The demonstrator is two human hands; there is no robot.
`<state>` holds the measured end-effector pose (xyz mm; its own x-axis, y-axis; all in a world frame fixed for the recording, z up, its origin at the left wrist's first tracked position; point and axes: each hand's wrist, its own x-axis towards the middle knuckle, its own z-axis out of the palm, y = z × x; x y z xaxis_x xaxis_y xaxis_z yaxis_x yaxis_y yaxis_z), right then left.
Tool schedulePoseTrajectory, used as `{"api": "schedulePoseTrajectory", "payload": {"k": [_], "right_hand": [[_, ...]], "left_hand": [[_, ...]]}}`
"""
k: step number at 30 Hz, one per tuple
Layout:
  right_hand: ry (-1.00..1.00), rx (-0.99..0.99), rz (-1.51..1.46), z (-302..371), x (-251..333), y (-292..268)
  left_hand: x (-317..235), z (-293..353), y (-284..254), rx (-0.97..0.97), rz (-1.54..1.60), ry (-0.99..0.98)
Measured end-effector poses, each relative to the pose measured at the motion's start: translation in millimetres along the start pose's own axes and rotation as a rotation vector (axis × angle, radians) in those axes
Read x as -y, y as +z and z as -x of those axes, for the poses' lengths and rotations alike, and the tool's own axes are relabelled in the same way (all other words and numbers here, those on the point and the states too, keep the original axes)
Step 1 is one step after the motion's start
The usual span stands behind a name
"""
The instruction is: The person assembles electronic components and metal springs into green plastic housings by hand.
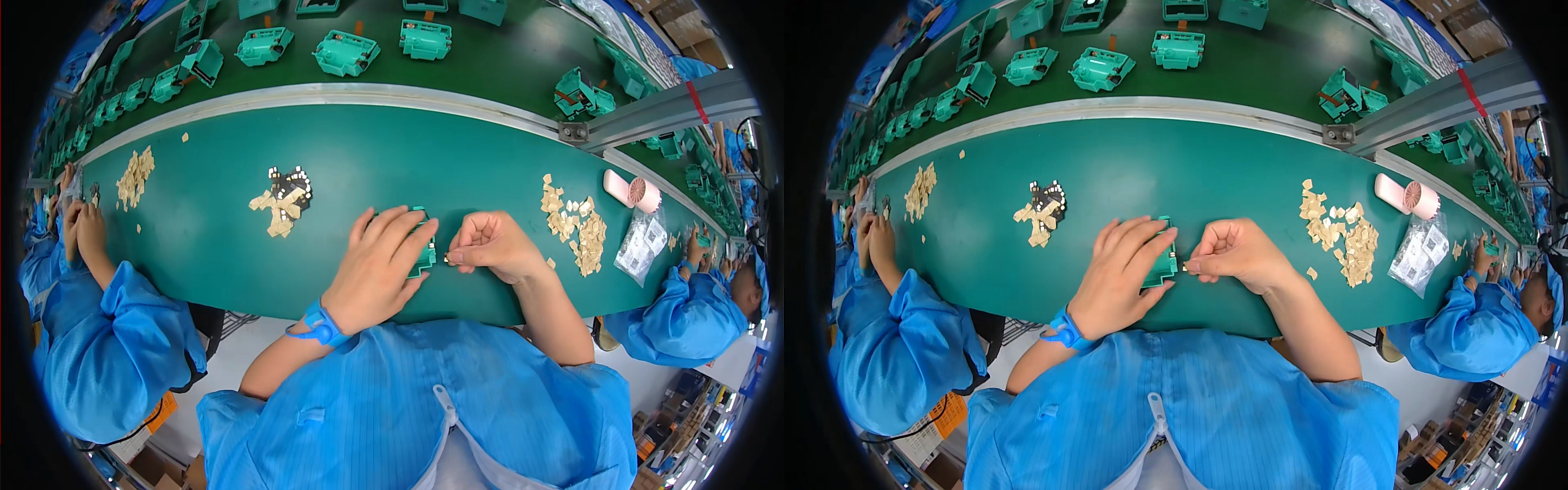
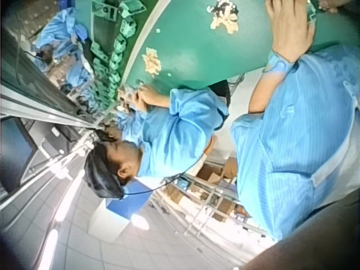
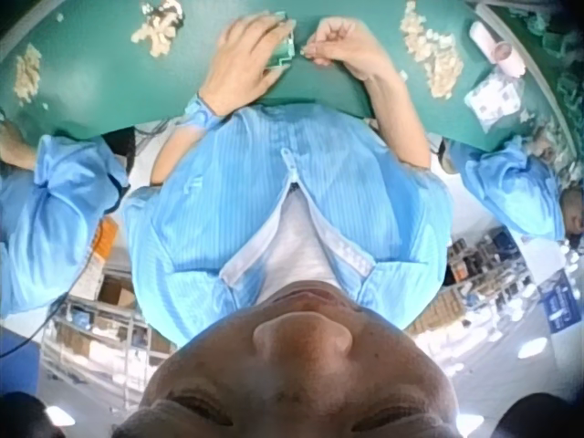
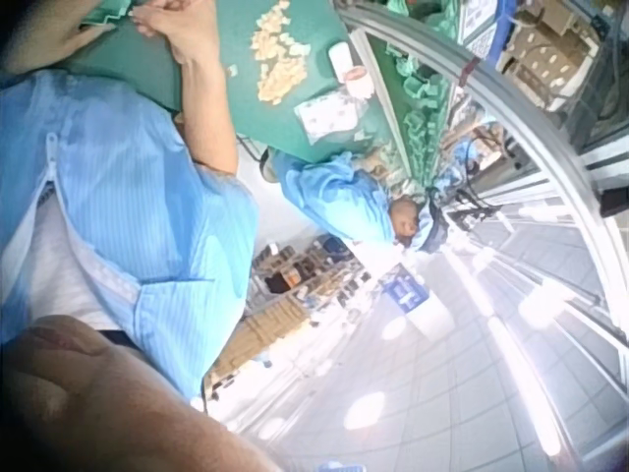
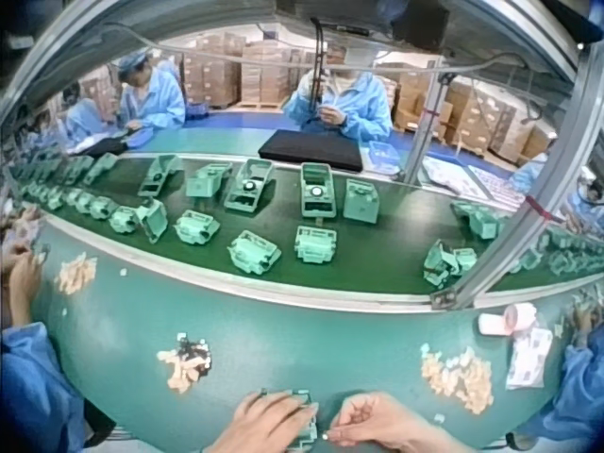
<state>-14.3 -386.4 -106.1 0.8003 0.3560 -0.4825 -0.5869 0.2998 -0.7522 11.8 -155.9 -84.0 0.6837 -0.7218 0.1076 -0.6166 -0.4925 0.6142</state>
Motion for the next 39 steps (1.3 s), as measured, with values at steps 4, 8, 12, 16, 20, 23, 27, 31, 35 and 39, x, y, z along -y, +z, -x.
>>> {"api": "schedulePoseTrajectory", "payload": {"k": [4, 8, 12, 16, 20, 23, 27, 31, 35, 39], "right_hand": [[0.054, 0.001, 0.120, -1, 4, 9], [0.084, -0.029, 0.158, 0, 5, 14], [0.068, -0.043, 0.167, 0, 2, 15], [0.063, -0.063, 0.160, 0, 1, 18], [0.060, -0.078, 0.169, 0, 1, 20], [0.058, -0.086, 0.164, 0, 2, 22], [0.042, -0.090, 0.162, 0, 1, 22], [0.033, -0.090, 0.152, 0, -1, 21], [0.032, -0.087, 0.165, 0, 0, 23], [0.036, -0.107, 0.202, -1, -1, 24]], "left_hand": [[7, 1, 2, 0.038, 0.005, 0.062], [11, 2, 4, -0.004, -0.002, 0.092], [13, 3, 8, -0.023, 0.029, 0.104], [13, 3, 8, -0.029, 0.033, 0.103], [13, 3, 8, -0.035, 0.033, 0.105], [13, 3, 8, -0.036, 0.034, 0.104], [13, 3, 9, -0.040, 0.035, 0.108], [13, 3, 11, -0.045, 0.036, 0.108], [13, 3, 9, -0.043, 0.040, 0.107], [14, 3, 9, -0.035, 0.085, 0.102]]}}
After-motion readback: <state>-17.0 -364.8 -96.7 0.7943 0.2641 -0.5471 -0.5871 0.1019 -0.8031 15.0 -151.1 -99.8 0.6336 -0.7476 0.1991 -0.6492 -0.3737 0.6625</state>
